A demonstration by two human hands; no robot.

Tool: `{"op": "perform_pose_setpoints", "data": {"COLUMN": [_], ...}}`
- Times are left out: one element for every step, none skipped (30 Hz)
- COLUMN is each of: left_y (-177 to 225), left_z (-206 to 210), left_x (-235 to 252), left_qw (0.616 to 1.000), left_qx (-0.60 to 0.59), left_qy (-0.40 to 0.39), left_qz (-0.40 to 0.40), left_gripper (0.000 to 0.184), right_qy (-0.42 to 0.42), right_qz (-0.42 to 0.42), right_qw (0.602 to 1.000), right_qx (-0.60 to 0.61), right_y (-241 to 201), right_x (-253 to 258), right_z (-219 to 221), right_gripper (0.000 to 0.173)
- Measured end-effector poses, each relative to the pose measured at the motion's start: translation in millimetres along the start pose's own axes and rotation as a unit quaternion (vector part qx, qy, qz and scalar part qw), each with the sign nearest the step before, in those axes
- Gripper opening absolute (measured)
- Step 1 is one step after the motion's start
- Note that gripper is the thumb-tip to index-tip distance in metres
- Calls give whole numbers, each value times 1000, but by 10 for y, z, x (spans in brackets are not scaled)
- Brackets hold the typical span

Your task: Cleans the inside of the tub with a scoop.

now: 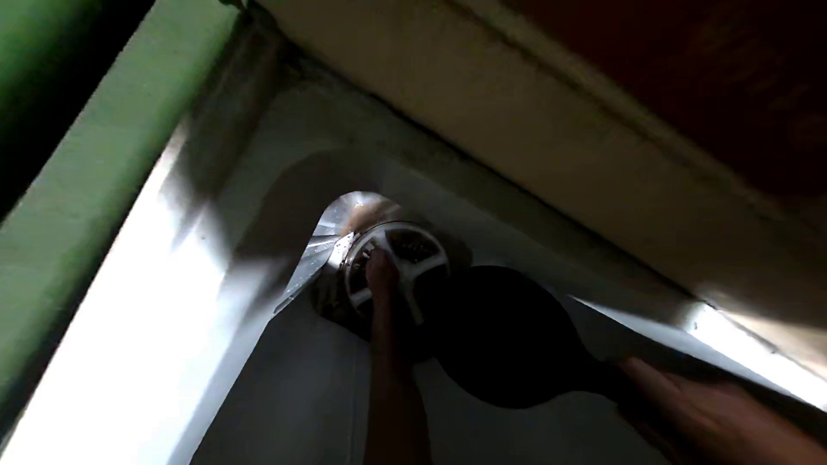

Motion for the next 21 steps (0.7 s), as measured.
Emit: {"op": "perform_pose_setpoints", "data": {"left_y": [-56,-99,-129,-134,-103,-44,13,70,106,85,21,-61,-109,-122,-131,-152,-161,-155,-112,-60,-51], "left_z": [55,120,189,236,225,150,44,-76,-164,-184,-174,-153,-128,-85,-24,35,38,-6,-81,-144,-163], "left_x": [47,84,100,80,31,-20,-49,-19,61,137,189,211,211,200,142,31,-77,-130,-137,-101,-34], "left_qw": [1000,1000,997,993,989,987,986,987,990,994,995,995,993,991,990,988,986,987,988,991,993], "left_qx": [0,10,24,28,20,17,22,33,43,39,32,31,46,52,47,41,43,50,46,39,39], "left_qy": [0,-26,-72,-112,-141,-158,-161,-156,-137,-102,-84,-80,-100,-118,-130,-146,-159,-152,-138,-114,-87], "left_qz": [12,8,-7,-22,-34,-38,-38,-31,-9,19,40,50,50,41,28,20,21,33,44,56,65], "left_gripper": [55,63,63,58,55,52,47,43,39,40,51,63,72,74,68,59,51,46,43,41,42], "right_qy": [-5,-6,-7,-9,-11,-11,-7,0,7,14,20,23,29,33,31,26,23,29,42,57,68], "right_qz": [1,1,3,5,5,2,-5,-14,-20,-24,-28,-31,-32,-31,-27,-27,-30,-40,-48,-54,-57], "right_qw": [1000,1000,1000,1000,1000,1000,1000,1000,1000,1000,999,999,999,999,999,999,999,999,998,997,996], "right_qx": [1,3,4,4,6,6,6,5,4,2,0,-3,-4,-5,-2,0,2,1,-2,-6,-8], "right_y": [-19,-31,-40,-45,-49,-53,-56,-50,-41,-35,-33,-29,-22,-16,-19,-25,-30,-30,-22,-9,-2], "right_x": [9,20,28,29,27,22,14,17,22,23,20,18,20,27,27,22,25,32,35,38,43], "right_z": [-7,-16,-25,-31,-32,-26,-17,-16,-20,-19,-8,7,15,10,4,3,1,0,-1,1,15], "right_gripper": [30,30,30,30,30,30,29,29,29,29,28,28,28,28,28,29,28,27,27,26,26]}}
Point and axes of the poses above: each hand's wrist, its own x-axis towards the middle knuckle, its own z-axis out of the palm, y = z × x, the point moved 1 cm from there along x, towards the middle knuckle, and after that the axes turned 12 degrees about z, right-handed, at the moved point
